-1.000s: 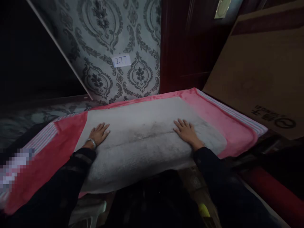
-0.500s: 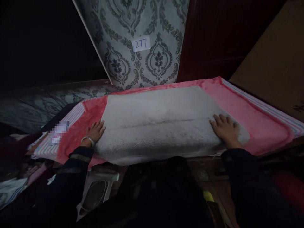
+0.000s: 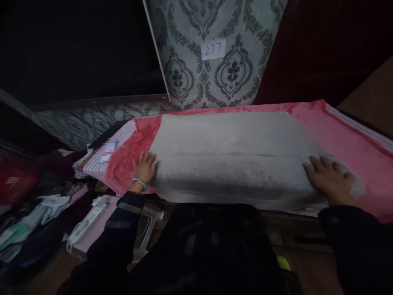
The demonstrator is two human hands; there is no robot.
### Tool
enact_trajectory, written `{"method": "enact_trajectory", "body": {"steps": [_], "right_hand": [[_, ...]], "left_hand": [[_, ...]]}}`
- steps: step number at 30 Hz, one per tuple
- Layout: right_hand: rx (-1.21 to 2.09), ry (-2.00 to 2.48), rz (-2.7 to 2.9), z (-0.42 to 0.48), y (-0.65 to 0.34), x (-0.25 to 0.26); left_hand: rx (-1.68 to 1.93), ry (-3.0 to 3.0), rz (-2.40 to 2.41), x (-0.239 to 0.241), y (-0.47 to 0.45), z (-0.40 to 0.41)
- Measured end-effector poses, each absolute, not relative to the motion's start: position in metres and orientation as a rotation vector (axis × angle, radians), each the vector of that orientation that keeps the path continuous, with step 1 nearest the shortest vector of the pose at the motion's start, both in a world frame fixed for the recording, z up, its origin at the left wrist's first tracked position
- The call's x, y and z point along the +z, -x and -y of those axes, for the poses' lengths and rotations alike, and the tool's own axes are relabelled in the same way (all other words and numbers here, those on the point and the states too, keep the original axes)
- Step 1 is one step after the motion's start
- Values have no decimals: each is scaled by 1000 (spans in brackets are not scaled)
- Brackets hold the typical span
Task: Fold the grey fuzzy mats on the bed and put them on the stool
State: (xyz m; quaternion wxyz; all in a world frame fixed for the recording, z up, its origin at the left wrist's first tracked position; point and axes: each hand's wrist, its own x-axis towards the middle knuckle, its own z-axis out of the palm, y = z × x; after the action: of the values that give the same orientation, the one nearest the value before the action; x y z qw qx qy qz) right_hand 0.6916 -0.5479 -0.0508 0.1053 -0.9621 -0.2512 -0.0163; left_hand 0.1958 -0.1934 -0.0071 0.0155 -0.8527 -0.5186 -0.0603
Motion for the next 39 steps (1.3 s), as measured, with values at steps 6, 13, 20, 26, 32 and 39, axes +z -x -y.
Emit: {"method": "enact_trajectory", "body": {"steps": [6, 13, 20, 26, 32, 39], "right_hand": [[-255, 2725, 1083, 506, -642, -46], [-280, 2744, 1283, 491, -604, -66], [-308, 2725, 1283, 493, -607, -69], [-273, 2736, 1158, 480, -589, -55], [-356, 2421, 1627, 429, -517, -44], [-323, 2451, 1737, 424, -520, -57]], "left_hand": [[-170, 2950, 1058, -25, -235, 239], [-223, 2816, 1211, -30, -217, 219], [-222, 2720, 1410, -28, -181, 190], [-228, 2649, 1544, -17, -201, 207], [-226, 2938, 970, -13, -282, 248], [-215, 2926, 955, -30, -304, 255]]}}
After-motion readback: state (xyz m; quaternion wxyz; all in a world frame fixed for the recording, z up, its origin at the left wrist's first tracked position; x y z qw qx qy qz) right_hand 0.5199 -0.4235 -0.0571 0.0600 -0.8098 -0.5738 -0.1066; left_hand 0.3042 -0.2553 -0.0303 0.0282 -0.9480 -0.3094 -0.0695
